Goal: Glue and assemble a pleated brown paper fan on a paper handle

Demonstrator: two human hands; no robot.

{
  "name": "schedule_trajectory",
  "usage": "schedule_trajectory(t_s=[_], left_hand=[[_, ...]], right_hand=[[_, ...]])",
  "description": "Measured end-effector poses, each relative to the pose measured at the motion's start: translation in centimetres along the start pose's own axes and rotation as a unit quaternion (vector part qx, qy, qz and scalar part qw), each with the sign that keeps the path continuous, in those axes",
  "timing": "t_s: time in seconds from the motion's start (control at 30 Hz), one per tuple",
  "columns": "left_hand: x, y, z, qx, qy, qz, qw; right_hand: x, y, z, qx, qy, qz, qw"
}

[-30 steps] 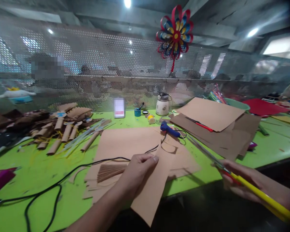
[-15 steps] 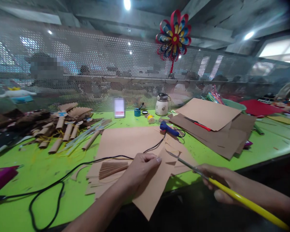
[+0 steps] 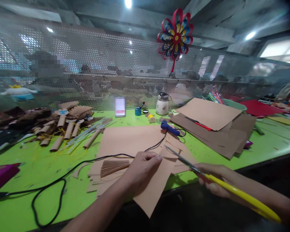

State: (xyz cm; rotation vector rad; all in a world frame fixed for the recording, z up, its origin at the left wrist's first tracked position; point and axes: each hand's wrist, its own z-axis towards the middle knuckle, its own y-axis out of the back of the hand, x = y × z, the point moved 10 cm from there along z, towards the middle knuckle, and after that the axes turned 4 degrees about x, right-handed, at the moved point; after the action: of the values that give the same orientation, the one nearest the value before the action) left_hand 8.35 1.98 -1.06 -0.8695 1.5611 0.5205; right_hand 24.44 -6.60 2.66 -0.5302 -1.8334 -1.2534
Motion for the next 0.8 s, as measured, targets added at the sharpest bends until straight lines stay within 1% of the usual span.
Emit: schedule_trajectory(t_s=[0.27,0.4,0.53,0.6,0.67,0.73,0.8], left_hand=[[0.0,-0.2,-0.1,0.007,0.002,0.001,1.000],[0.1,-0.3,0.0,0.013,0.003,-0.006,1.000],[0.3,-0.4,0.2,0.018,0.013,-0.016,1.000],[0.5,-0.4,0.3,0.021,0.019,-0.026,0.999],[0.7,-0.5,0.4,0.028,0.023,-0.038,0.999],[0.9,-0.6,0.5,0.034,0.025,-0.050,0.998],[1.1,-0.7,0.6,0.038,0.028,-0.059,0.997]], right_hand=[[0.3,-0.3,0.3,0.011,-0.001,-0.023,1.000],[0.1,-0.2,0.3,0.004,0.004,-0.021,1.000],[-1.3,-0.3,0.3,-0.006,-0.007,0.028,1.000],[-2.3,-0.4,0.3,-0.022,-0.021,0.058,0.998],[-2.6,-0.2,0.3,-0.043,-0.025,0.067,0.997],[-2.4,-0.1,0.3,-0.049,-0.026,0.056,0.997],[-1.8,-0.1,0.2,-0.040,-0.022,0.040,0.998]])
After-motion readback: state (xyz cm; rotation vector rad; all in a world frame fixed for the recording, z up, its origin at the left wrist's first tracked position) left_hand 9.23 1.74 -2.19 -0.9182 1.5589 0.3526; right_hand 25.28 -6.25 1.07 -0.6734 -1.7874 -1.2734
